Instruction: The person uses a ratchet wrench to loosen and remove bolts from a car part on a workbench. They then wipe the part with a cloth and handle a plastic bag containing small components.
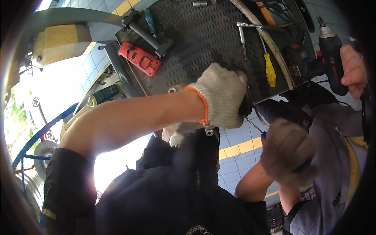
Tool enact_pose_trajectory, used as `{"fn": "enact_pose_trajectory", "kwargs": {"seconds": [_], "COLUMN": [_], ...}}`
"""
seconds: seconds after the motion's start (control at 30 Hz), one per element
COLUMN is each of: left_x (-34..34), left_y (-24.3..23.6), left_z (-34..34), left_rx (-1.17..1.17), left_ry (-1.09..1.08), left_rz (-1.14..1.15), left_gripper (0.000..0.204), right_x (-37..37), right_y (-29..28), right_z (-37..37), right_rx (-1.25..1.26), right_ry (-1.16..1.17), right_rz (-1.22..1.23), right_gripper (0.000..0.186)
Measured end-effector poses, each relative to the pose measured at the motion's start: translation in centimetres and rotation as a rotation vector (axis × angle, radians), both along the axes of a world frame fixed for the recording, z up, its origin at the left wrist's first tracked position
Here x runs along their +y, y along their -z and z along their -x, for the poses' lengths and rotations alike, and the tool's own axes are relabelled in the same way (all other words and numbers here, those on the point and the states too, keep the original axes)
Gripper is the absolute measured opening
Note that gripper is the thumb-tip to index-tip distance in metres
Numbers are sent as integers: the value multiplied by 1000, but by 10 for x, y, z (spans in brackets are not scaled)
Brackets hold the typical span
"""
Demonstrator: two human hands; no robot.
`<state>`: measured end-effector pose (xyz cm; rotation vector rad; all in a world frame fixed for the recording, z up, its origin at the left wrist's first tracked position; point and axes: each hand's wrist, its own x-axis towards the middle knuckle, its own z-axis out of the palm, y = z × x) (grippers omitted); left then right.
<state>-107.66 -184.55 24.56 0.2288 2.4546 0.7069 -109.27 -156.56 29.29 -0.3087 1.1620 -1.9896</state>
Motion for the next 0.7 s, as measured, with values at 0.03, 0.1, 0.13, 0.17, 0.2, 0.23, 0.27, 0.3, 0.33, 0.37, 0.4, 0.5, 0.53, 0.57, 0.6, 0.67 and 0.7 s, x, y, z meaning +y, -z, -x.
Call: {"fn": "enact_pose_trajectory", "kwargs": {"seconds": [0.03, 0.1, 0.13, 0.17, 0.2, 0.23, 0.27, 0.3, 0.33, 0.37, 0.4, 0.5, 0.53, 0.57, 0.6, 0.67, 0.7], "left_x": [-1, 1, 0, -1, -1, -2, -3, -4, -6, -8, -8, -7, -6, -5, -4, -5, -7], "left_y": [-1, -4, -5, -6, -8, -10, -10, -11, -11, -11, -11, -8, -7, -5, -3, -1, -1], "left_z": [1, 2, 4, 6, 5, 5, 6, 5, 5, 5, 4, 1, 1, 0, 1, 0, -1], "left_rx": [27, -29, -101, -135, -160, -136, -108, -135, -162, -189, -163, -99, -85, -75, -92, -110, -117], "left_ry": [-6, 8, 27, 42, 29, 15, 2, -5, -11, -19, -41, -75, -67, -59, -80, -104, -121], "left_rz": [0, 2, 15, 35, 26, 20, 9, 0, -3, -1, -4, -19, -25, -34, -60, -83, -96], "left_gripper": [63, 68, 72, 77, 77, 77, 77, 77, 77, 77, 77, 74, 74, 73, 70, 68, 68], "right_x": [-6, -7, -4, 3, 8, 14, 18, 20, 18, 15, 7, -17, -22, -23, -24, -19, -16], "right_y": [-5, -15, -15, -19, -4, 5, 16, 23, 28, 29, 27, 13, 10, 8, 9, 10, 11], "right_z": [7, 14, 15, 8, 12, 7, 4, -6, -14, -21, -29, -44, -39, -30, -24, -17, -16], "right_rx": [250, 1107, 1593, 1967, 1313, 739, 312, -38, -388, -418, -443, 384, 451, 435, 555, 755, 746], "right_ry": [-103, -464, -628, -774, -519, -385, -229, -188, -139, -35, 69, 312, 324, 261, 91, -63, -45], "right_rz": [-70, -351, -446, -442, -177, -134, -73, -196, -309, -324, -337, -91, -28, 11, 22, 9, -42], "right_gripper": [12, 12, 12, 12, 7, 5, 3, 7, 11, 16, 21, 37, 42, 45, 48, 49, 49]}}
